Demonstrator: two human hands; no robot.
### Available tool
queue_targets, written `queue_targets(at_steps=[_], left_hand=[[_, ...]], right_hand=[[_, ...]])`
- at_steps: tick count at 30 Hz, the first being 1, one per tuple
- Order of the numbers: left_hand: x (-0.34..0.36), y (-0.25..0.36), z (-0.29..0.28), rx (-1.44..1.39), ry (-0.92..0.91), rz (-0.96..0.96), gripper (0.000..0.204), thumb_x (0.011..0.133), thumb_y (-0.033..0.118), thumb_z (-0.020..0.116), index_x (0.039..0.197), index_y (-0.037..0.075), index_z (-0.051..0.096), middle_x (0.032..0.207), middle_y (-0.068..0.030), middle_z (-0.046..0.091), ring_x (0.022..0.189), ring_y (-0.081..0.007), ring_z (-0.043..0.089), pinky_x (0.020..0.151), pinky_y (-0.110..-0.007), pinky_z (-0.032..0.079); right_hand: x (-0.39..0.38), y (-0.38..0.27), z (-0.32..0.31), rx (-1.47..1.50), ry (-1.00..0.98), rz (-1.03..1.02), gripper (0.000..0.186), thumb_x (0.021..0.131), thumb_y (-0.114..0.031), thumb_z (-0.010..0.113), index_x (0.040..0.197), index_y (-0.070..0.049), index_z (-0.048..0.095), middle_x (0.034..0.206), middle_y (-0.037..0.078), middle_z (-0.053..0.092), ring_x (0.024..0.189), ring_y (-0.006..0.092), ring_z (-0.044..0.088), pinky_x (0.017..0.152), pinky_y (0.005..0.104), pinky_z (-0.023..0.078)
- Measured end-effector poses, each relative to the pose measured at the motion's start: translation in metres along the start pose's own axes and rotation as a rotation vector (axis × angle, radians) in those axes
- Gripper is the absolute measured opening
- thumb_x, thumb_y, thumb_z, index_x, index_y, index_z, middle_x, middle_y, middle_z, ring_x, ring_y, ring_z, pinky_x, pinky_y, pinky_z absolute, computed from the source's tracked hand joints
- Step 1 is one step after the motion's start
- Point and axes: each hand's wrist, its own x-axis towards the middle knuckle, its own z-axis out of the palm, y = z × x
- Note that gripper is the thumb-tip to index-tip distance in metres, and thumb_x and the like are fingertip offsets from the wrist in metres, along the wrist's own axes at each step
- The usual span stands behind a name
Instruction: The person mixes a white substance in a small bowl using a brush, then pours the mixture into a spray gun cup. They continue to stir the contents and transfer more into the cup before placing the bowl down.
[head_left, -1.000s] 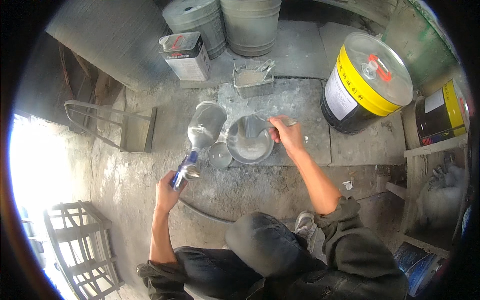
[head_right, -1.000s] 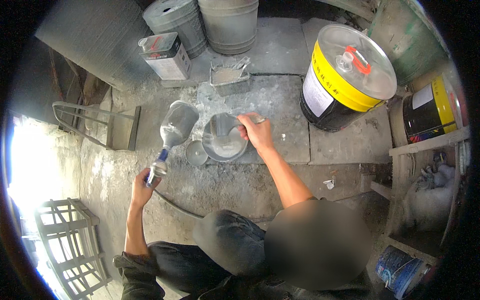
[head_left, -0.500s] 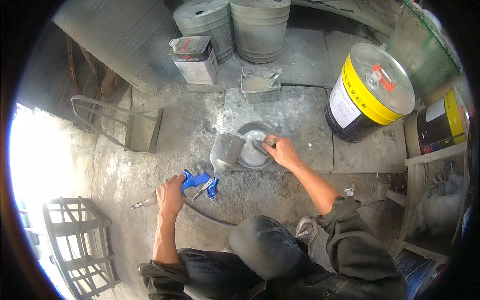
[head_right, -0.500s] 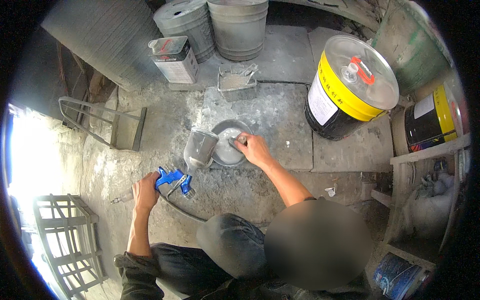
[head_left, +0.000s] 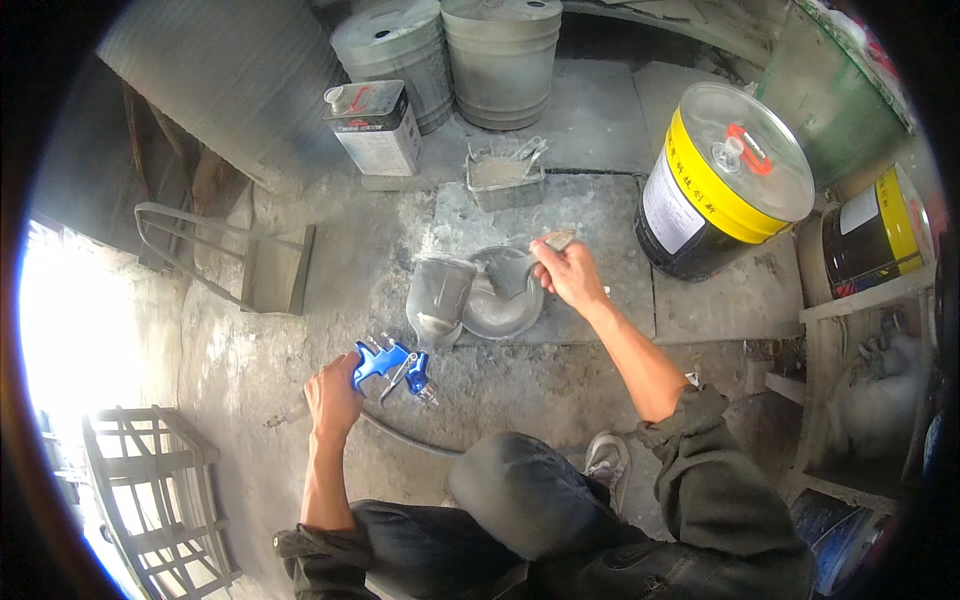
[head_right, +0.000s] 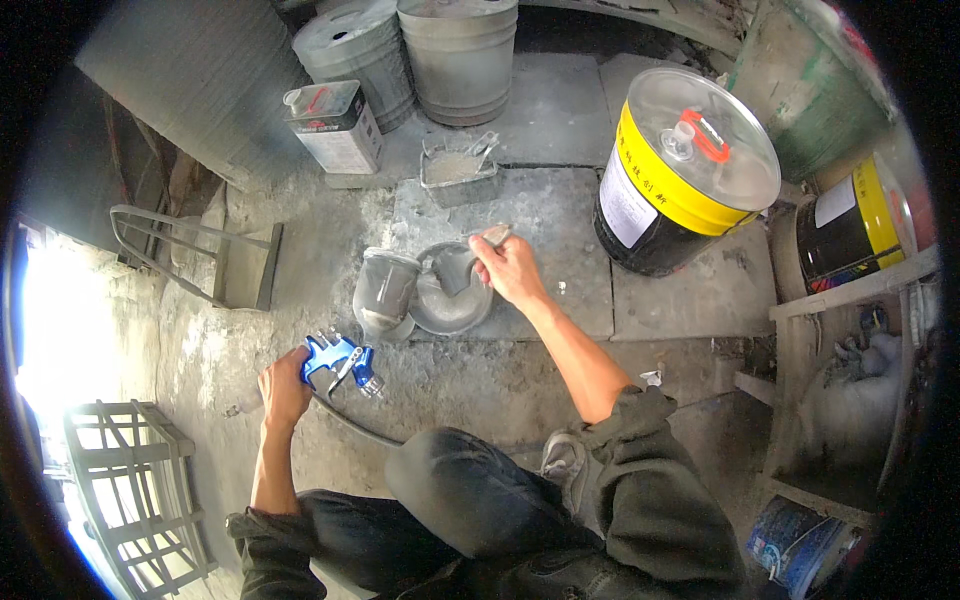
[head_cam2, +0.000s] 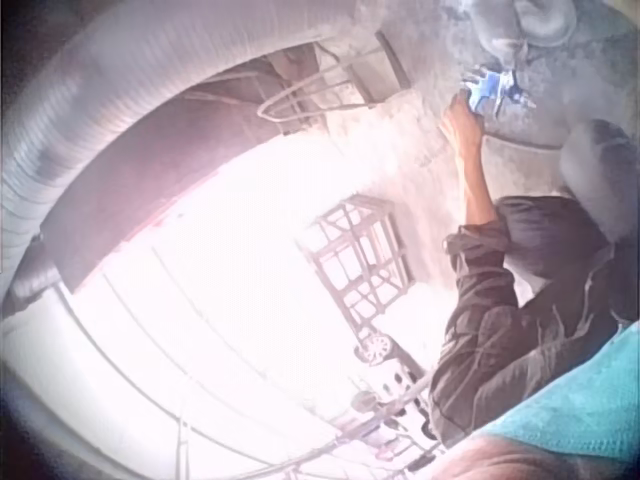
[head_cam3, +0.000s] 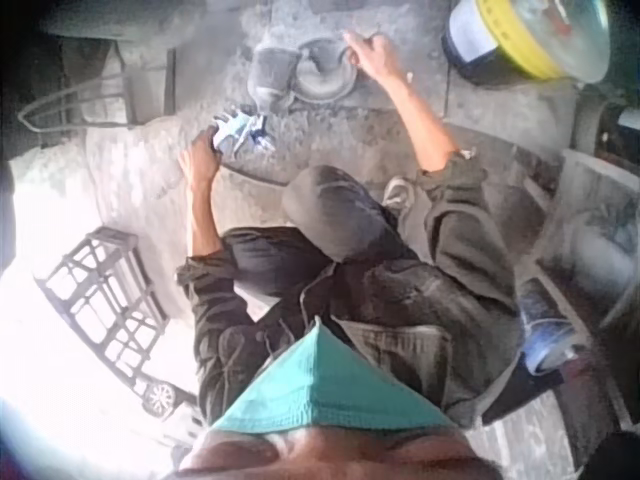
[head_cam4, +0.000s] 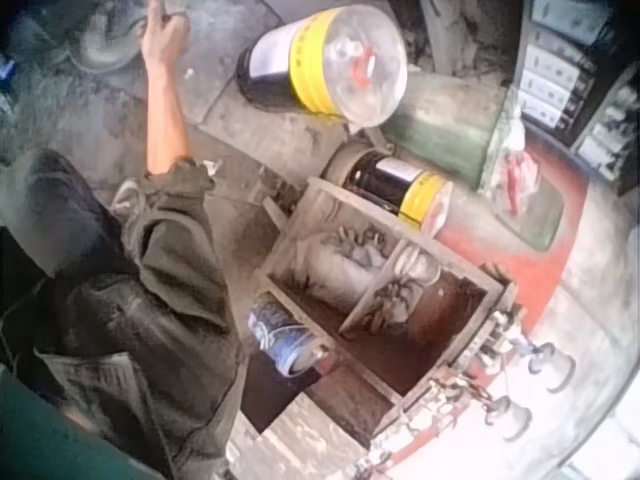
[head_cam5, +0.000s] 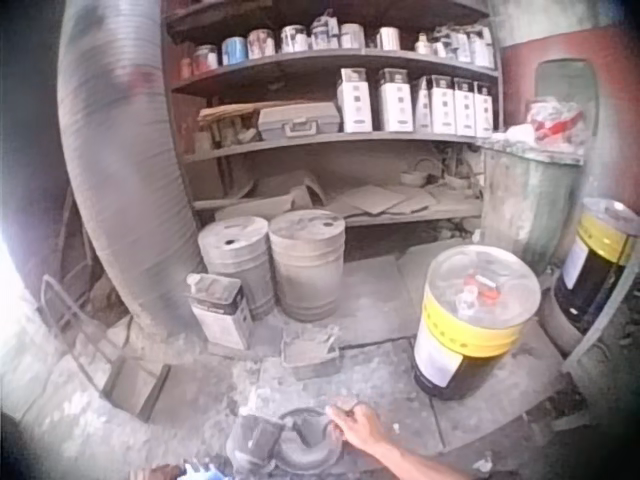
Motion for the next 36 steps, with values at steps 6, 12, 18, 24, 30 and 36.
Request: queue_targets(at_steps=[6, 12, 18, 24, 30, 36], left_hand=[[-0.002, -0.005, 0.005, -0.118, -0.022, -0.039, 0.03, 0.074, -0.002, 0.06, 0.099, 0.012, 0.065, 0.09, -0.0158, 0.068, 0.087, -0.0407, 0.065, 0.071, -0.049, 0.05], [-0.004, -0.016, 0.012, -0.168, -0.011, -0.034, 0.027, 0.074, -0.001, 0.062, 0.098, 0.012, 0.065, 0.091, -0.0156, 0.068, 0.087, -0.0407, 0.065, 0.072, -0.048, 0.05], [0.001, -0.019, 0.019, -0.164, -0.019, -0.012, 0.027, 0.075, 0.0, 0.063, 0.099, 0.012, 0.066, 0.093, -0.0145, 0.068, 0.089, -0.0396, 0.065, 0.073, -0.047, 0.05], [-0.003, -0.019, 0.014, -0.093, -0.047, -0.059, 0.026, 0.077, 0.001, 0.061, 0.099, 0.012, 0.066, 0.094, -0.0136, 0.068, 0.091, -0.039, 0.065, 0.074, -0.047, 0.05], [0.006, -0.014, 0.015, -0.099, 0.001, 0.01, 0.025, 0.078, 0.002, 0.062, 0.1, 0.012, 0.066, 0.093, -0.0135, 0.068, 0.09, -0.0388, 0.065, 0.072, -0.047, 0.049], [0.001, -0.014, 0.013, -0.059, 0.014, -0.004, 0.026, 0.078, 0.0, 0.061, 0.1, 0.012, 0.065, 0.092, -0.0127, 0.068, 0.089, -0.0383, 0.065, 0.071, -0.048, 0.049]], right_hand=[[-0.009, -0.007, 0.007, 0.297, 0.022, -0.12, 0.026, 0.1, -0.028, 0.061, 0.101, -0.003, 0.066, 0.071, 0.005, 0.066, 0.056, 0.0082, 0.058, 0.047, 0.0222, 0.044], [-0.007, 0.029, 0.002, -0.196, -0.031, -0.074, 0.022, 0.098, -0.024, 0.063, 0.094, -0.003, 0.068, 0.069, 0.003, 0.066, 0.056, 0.0083, 0.059, 0.05, 0.025, 0.045], [-0.006, 0.062, 0.003, -0.326, -0.135, -0.053, 0.016, 0.087, -0.017, 0.066, 0.091, -0.003, 0.072, 0.07, 0.007, 0.069, 0.056, 0.0119, 0.063, 0.051, 0.028, 0.048], [0.0, -0.046, -0.013, 0.078, -0.167, 0.0, 0.016, 0.086, -0.011, 0.062, 0.092, 0.0, 0.071, 0.073, 0.007, 0.067, 0.057, 0.0089, 0.06, 0.048, 0.0208, 0.044], [0.01, -0.049, -0.005, 0.073, -0.151, 0.033, 0.016, 0.085, -0.012, 0.06, 0.09, 0.001, 0.07, 0.072, 0.007, 0.066, 0.056, 0.0087, 0.059, 0.048, 0.0204, 0.043], [0.013, -0.047, -0.012, 0.135, -0.086, 0.038, 0.016, 0.084, -0.014, 0.063, 0.085, 0.001, 0.069, 0.067, 0.007, 0.064, 0.052, 0.0088, 0.058, 0.044, 0.0219, 0.041]])
